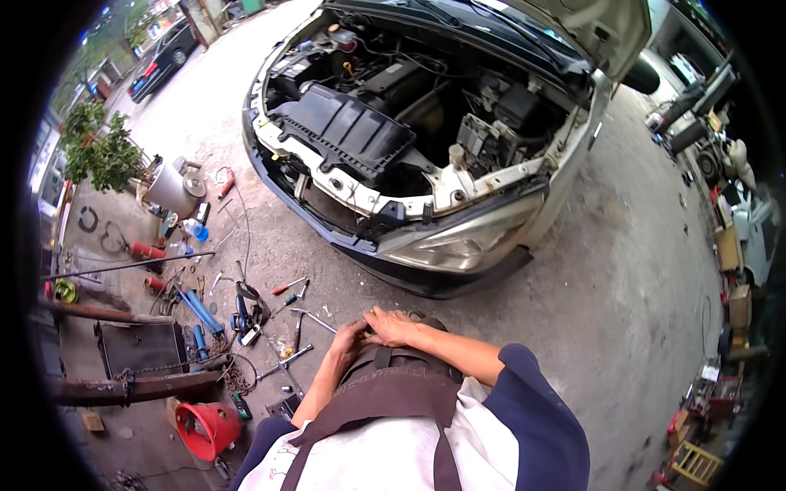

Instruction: The person installs a black plastic bumper cover onto the front of a white car with the hood open. They align the bumper with the headlight and body, then repeatedly press and tap along the edges to secure the clips and ensure a flush fit.

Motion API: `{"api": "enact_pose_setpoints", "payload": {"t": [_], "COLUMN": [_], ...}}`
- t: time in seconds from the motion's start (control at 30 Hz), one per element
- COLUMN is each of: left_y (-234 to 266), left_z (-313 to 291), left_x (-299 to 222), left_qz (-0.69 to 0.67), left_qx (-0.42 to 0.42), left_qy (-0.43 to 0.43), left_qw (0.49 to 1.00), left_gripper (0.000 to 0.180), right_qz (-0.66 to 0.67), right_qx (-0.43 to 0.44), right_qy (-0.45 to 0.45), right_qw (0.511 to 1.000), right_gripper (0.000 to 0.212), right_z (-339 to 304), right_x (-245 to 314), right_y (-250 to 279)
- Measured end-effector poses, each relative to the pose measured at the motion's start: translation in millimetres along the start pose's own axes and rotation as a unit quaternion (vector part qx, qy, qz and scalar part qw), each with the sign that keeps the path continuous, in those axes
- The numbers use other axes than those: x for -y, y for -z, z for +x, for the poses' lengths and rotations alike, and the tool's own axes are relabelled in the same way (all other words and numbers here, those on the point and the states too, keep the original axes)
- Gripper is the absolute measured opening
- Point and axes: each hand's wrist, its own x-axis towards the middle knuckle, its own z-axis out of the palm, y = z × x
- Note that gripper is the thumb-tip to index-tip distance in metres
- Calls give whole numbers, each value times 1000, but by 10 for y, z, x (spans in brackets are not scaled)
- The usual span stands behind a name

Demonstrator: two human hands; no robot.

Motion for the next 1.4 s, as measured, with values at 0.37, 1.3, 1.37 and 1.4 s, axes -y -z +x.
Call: {"api": "enact_pose_setpoints", "payload": {"t": [0.37, 1.3, 1.37, 1.4], "left_y": [-513, 1206, 1191, 1188], "left_z": [218, -308, -331, -328], "left_x": [58, 849, 731, 708], "left_qz": [43, -104, -100, -106], "left_qx": [99, -295, -290, -293], "left_qy": [79, 18, 0, -12], "left_qw": [991, 950, 952, 950], "left_gripper": [34, 31, 28, 26], "right_qz": [87, -305, -295, -285], "right_qx": [-126, -337, -336, -339], "right_qy": [-150, -299, -323, -337], "right_qw": [977, 839, 834, 831], "right_gripper": [82, 46, 46, 46], "right_z": [-703, 55, 82, 103], "right_x": [-257, -1718, -1711, -1704], "right_y": [53, 2042, 2077, 2094]}}
